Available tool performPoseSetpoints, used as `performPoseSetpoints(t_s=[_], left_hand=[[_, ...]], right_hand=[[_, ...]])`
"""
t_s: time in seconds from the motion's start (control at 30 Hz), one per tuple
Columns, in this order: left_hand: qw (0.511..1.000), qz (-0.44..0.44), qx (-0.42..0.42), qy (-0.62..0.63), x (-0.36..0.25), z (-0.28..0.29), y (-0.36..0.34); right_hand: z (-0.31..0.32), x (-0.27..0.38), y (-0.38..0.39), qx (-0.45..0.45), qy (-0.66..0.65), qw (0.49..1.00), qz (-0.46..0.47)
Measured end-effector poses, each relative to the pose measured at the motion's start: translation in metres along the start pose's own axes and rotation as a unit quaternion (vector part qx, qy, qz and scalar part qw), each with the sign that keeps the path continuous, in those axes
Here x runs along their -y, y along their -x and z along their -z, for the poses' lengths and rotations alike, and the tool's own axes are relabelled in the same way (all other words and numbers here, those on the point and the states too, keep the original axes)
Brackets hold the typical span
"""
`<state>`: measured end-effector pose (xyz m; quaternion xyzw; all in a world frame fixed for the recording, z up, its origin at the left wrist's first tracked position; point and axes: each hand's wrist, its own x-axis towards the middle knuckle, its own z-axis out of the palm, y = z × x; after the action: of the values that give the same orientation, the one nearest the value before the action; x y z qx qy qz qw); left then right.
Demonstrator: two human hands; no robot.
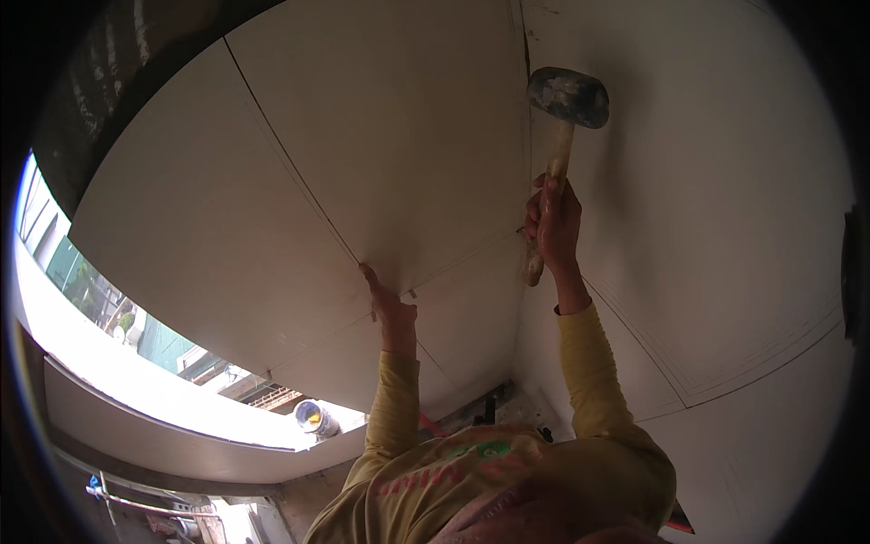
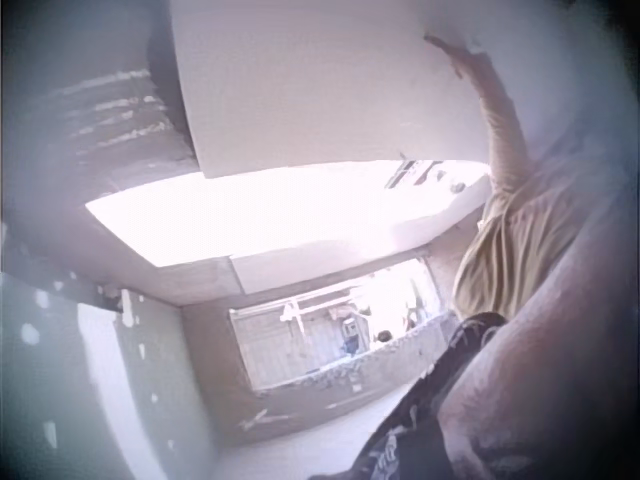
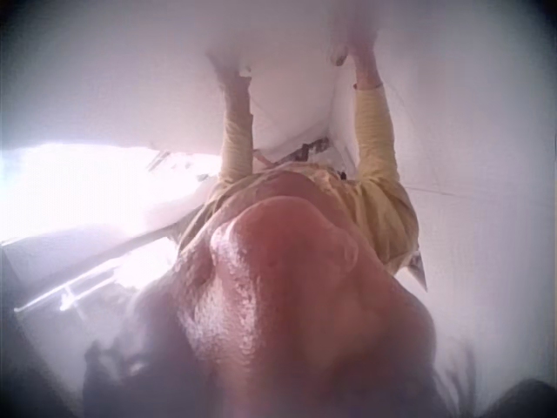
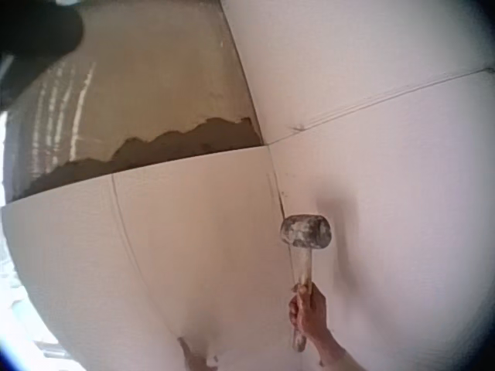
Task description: The person installs ceiling tiles by tapping them into place with a rubber mallet and wiping the surface with a sponge. They repeatedly adjust tile alignment and clean the joints between tiles.
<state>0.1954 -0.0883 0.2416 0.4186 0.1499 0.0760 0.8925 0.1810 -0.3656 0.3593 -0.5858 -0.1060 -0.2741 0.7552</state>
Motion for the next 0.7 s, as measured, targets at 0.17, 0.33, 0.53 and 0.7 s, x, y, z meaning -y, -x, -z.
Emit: performPoseSetpoints(t_s=[0.17, 0.33, 0.53, 0.7], left_hand=[[0.985, -0.108, -0.133, -0.030, 0.030, -0.028, 0.025], [0.830, -0.490, -0.113, -0.240, -0.010, -0.066, 0.042], [0.234, -0.742, -0.173, -0.604, -0.282, -0.155, 0.035], [0.061, -0.744, -0.148, -0.649, -0.352, -0.164, 0.049]], right_hand=[[0.003, 0.032, -0.031, 0.045, -0.027, 0.999, -0.005], [-0.011, 0.036, -0.046, 0.138, -0.048, 0.987, -0.061], [-0.077, 0.054, -0.049, 0.213, -0.031, 0.976, -0.024], [-0.133, 0.076, -0.049, 0.252, -0.054, 0.966, 0.030]])
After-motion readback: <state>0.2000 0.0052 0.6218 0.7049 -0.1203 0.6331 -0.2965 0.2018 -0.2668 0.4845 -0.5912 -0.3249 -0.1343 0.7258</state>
